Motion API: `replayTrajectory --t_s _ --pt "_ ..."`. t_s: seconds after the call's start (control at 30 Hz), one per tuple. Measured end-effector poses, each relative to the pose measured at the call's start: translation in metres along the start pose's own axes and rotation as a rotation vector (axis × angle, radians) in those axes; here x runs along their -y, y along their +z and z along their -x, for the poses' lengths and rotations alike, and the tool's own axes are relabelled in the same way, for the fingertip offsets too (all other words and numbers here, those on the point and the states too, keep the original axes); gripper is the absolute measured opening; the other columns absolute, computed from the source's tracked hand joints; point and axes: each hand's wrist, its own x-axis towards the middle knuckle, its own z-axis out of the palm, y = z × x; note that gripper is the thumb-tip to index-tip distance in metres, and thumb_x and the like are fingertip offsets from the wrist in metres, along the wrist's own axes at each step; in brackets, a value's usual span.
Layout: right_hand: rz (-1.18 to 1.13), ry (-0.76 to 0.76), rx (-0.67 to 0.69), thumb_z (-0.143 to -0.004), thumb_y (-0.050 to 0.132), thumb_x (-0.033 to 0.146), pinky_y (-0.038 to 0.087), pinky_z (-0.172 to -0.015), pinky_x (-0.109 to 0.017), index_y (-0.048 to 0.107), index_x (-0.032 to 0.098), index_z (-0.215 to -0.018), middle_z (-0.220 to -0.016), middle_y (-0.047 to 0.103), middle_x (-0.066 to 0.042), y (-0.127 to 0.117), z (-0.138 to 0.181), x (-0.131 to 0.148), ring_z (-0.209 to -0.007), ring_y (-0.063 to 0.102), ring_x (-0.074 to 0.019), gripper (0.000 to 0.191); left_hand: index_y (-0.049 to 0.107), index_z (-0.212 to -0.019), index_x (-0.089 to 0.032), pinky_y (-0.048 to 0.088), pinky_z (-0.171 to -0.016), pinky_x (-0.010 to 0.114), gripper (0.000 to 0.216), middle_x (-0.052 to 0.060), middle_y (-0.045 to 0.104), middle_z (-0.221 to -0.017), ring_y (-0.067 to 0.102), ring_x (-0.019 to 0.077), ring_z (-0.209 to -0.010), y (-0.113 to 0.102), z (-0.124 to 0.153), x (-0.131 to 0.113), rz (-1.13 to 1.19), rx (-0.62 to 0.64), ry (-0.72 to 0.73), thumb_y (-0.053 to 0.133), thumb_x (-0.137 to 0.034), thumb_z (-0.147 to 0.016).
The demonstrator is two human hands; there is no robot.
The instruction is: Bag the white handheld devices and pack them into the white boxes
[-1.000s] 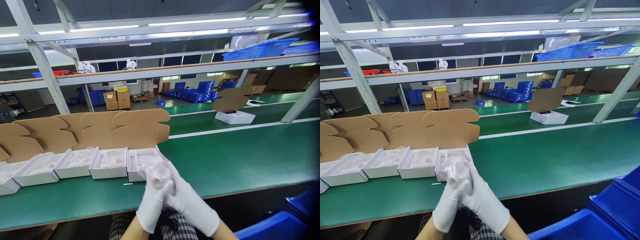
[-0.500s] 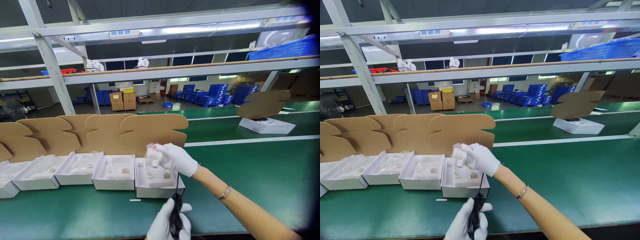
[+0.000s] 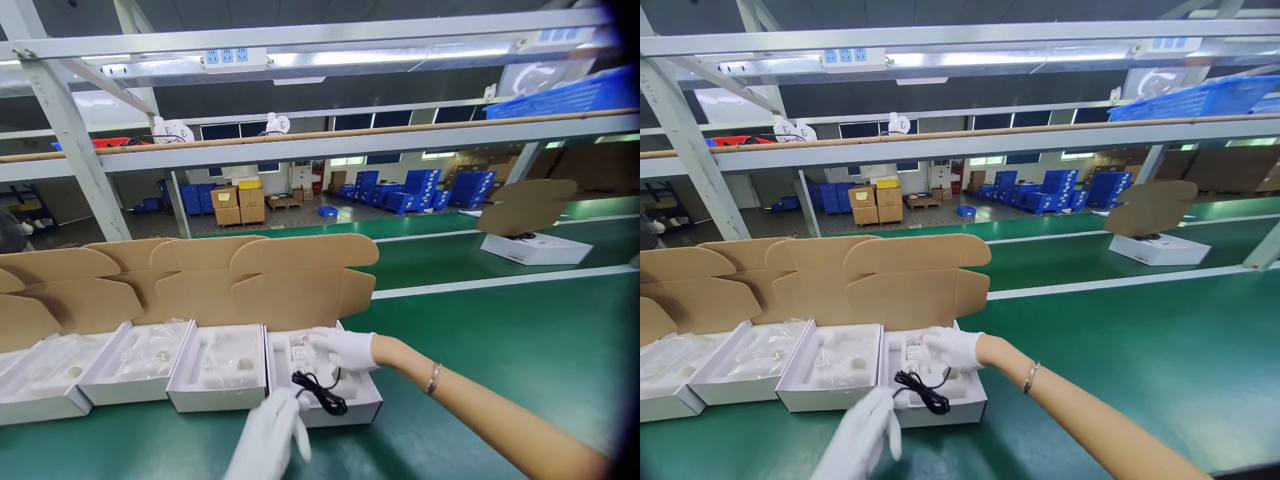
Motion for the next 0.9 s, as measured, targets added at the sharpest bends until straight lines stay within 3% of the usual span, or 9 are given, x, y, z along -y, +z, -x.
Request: replayTrajectory --t_s 0.1,0.2,0.27,0.37,0.47,0.53,0.7,0.8,0.9 --pt "-0.199 0.048 -0.102 -0.071 0.072 0.031 0.051 -0.091 -0.038 0.040 0.023 -0.147 -0.132 0.058 -0.010 -0.008 0.014 0.018 -0.110 0.060 -0.0262 0.083 0.060 -0.082 -0.020 0.045 -0.077 0.028 0.043 0.002 0.065 -0.076 0.057 0.0167 -0.073 -0.016 -0.034 -0.052 -0.482 -0.060 0.272 0.031 -0.045 -0.101" --pt "-0.370 0.148 -0.314 -0.093 0.045 0.037 0.056 -0.077 -0.034 0.050 0.019 -0.136 -0.107 0.068 -0.009 0.003 0.006 0.038 -0.090 0.066 -0.0211 0.047 0.061 -0.111 -0.023 0.043 -0.094 0.034 0.036 0.007 0.065 -0.109 0.056 0.0223 -0.104 -0.017 -0.086 -0.077 -0.921 -0.203 0.432 0.029 -0.034 -0.101" --pt "-0.409 0.231 -0.438 -0.098 0.017 0.023 0.057 -0.073 -0.034 0.053 0.019 -0.129 -0.101 0.068 -0.009 0.018 -0.002 0.047 -0.086 0.068 -0.0194 0.048 0.059 -0.121 -0.024 0.038 -0.102 0.043 0.035 0.010 0.061 -0.122 0.051 0.0280 -0.116 -0.008 -0.118 -0.071 -1.017 -0.175 0.446 0.033 -0.033 -0.099" --pt "-0.367 0.319 -0.524 -0.097 0.018 0.020 0.057 -0.072 -0.033 0.058 0.023 -0.119 -0.093 0.070 -0.006 0.040 0.006 0.049 -0.080 0.069 -0.0188 0.045 0.065 -0.113 -0.023 0.042 -0.099 0.045 0.032 0.010 0.065 -0.114 0.056 0.0302 -0.108 0.008 -0.143 -0.037 -1.103 -0.005 0.402 0.045 -0.039 -0.094" --pt "-0.218 0.424 -0.554 -0.090 0.048 0.033 0.056 -0.069 -0.034 0.062 0.023 -0.109 -0.087 0.070 -0.005 0.065 0.036 0.050 -0.072 0.068 -0.0220 0.026 0.059 -0.125 -0.014 0.035 -0.108 0.052 0.043 0.017 0.057 -0.131 0.049 0.0361 -0.122 0.025 -0.147 0.002 -1.140 0.045 0.341 0.046 -0.040 -0.092" --pt "-0.093 0.512 -0.560 -0.080 0.062 0.034 0.055 -0.069 -0.035 0.063 0.023 -0.104 -0.091 0.071 -0.007 0.086 0.060 0.053 -0.074 0.068 -0.0243 0.027 0.050 -0.134 -0.004 0.024 -0.114 0.060 0.055 0.025 0.045 -0.142 0.037 0.0429 -0.133 0.044 -0.149 0.016 -1.133 0.025 0.300 0.041 -0.040 -0.093" --pt "0.166 0.757 -0.543 -0.090 0.047 0.026 0.054 -0.059 -0.038 0.065 0.018 -0.101 -0.102 0.068 -0.018 0.127 0.120 0.042 -0.079 0.069 -0.0321 0.022 0.036 -0.144 0.000 0.017 -0.116 0.063 0.069 0.027 0.037 -0.149 0.029 0.0452 -0.139 0.120 -0.163 -0.001 -1.020 0.025 0.296 0.039 -0.047 -0.094" --pt "0.235 0.824 -0.543 -0.094 0.040 0.022 0.056 -0.058 -0.044 0.065 0.014 -0.106 -0.112 0.065 -0.024 0.120 0.146 0.004 -0.087 0.068 -0.0366 0.029 0.028 -0.150 -0.008 0.011 -0.121 0.058 0.070 0.017 0.028 -0.157 0.021 0.0386 -0.145 0.150 -0.149 -0.023 -0.917 -0.008 0.380 0.037 -0.051 -0.095" --pt "0.234 0.787 -0.581 -0.095 0.046 0.019 0.060 -0.074 -0.043 0.060 0.014 -0.123 -0.137 0.053 -0.023 0.090 0.133 -0.051 -0.106 0.064 -0.0334 0.031 0.037 -0.148 -0.025 0.006 -0.124 0.052 0.059 0.004 0.028 -0.159 0.015 0.0323 -0.148 0.152 -0.097 -0.021 -0.559 -0.003 0.547 0.040 -0.051 -0.096"
